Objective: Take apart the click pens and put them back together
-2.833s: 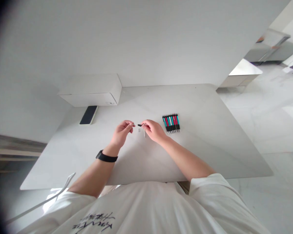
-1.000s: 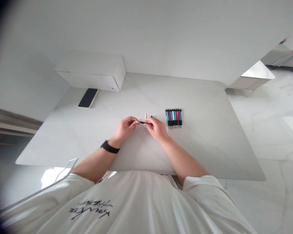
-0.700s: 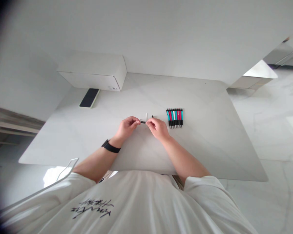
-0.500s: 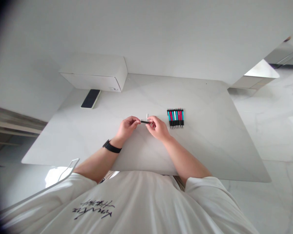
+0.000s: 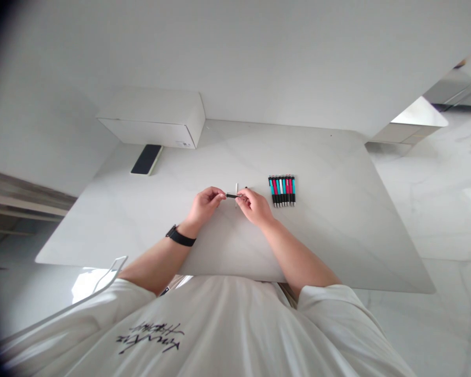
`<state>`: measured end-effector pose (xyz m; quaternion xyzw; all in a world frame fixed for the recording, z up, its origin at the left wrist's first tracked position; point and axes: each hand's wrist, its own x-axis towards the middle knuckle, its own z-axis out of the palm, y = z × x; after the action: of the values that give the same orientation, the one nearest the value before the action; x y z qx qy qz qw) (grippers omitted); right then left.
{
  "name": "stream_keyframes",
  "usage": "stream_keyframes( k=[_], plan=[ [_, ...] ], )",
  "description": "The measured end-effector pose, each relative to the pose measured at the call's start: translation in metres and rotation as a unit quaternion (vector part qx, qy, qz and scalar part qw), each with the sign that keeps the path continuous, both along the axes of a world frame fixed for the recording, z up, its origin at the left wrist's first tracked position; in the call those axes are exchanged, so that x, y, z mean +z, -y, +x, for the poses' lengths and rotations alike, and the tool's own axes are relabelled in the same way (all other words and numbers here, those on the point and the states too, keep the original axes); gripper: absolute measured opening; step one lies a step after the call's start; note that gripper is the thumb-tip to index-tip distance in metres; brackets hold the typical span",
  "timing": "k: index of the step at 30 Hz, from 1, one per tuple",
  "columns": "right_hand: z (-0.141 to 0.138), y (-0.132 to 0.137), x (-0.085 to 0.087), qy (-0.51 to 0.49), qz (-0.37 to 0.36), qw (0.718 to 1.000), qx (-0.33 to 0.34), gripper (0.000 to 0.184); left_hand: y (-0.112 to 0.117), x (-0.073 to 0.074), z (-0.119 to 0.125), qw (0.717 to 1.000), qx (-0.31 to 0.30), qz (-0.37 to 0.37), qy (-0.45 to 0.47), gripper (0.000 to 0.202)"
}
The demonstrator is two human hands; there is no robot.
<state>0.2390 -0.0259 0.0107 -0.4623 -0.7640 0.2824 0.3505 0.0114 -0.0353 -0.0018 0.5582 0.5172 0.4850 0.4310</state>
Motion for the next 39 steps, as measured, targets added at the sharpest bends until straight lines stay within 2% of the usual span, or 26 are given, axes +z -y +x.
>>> stream_keyframes(
  k=[2,6,11,15,23,29,34,39],
  plan=[
    [0.0,0.0,0.0,-0.006,0.004,1.0,-0.006,0.024,0.0,0.0,0.0,1.0,0.0,0.003,-0.002,0.035],
    [0.0,0.0,0.0,0.012,0.032,0.999,-0.01,0.016,0.0,0.0,0.0,1.0,-0.004,0.008,-0.002,0.035],
    [0.0,0.0,-0.001,0.0,0.036,0.999,-0.005,0.022,0.0,-0.001,0.0,1.0,-0.006,0.006,0.003,0.035],
    [0.0,0.0,0.0,0.011,0.066,0.998,0.0,0.015,-0.001,-0.003,0.0,1.0,-0.009,0.008,0.001,0.034],
    [0.0,-0.001,0.0,0.004,0.075,0.997,-0.005,0.02,-0.001,-0.002,0.001,1.0,-0.006,0.01,-0.001,0.033],
    [0.0,-0.002,0.001,0.016,0.098,0.995,-0.004,0.011,0.0,0.0,0.002,1.0,-0.002,0.014,-0.017,0.032],
    [-0.001,-0.003,-0.001,0.007,0.114,0.993,-0.011,0.01,0.002,0.007,0.001,0.997,-0.017,0.052,-0.047,0.03],
    [-0.004,-0.002,-0.001,0.017,0.121,0.992,0.003,0.008,0.003,0.014,0.001,0.99,-0.063,0.1,-0.077,0.032]
  ],
)
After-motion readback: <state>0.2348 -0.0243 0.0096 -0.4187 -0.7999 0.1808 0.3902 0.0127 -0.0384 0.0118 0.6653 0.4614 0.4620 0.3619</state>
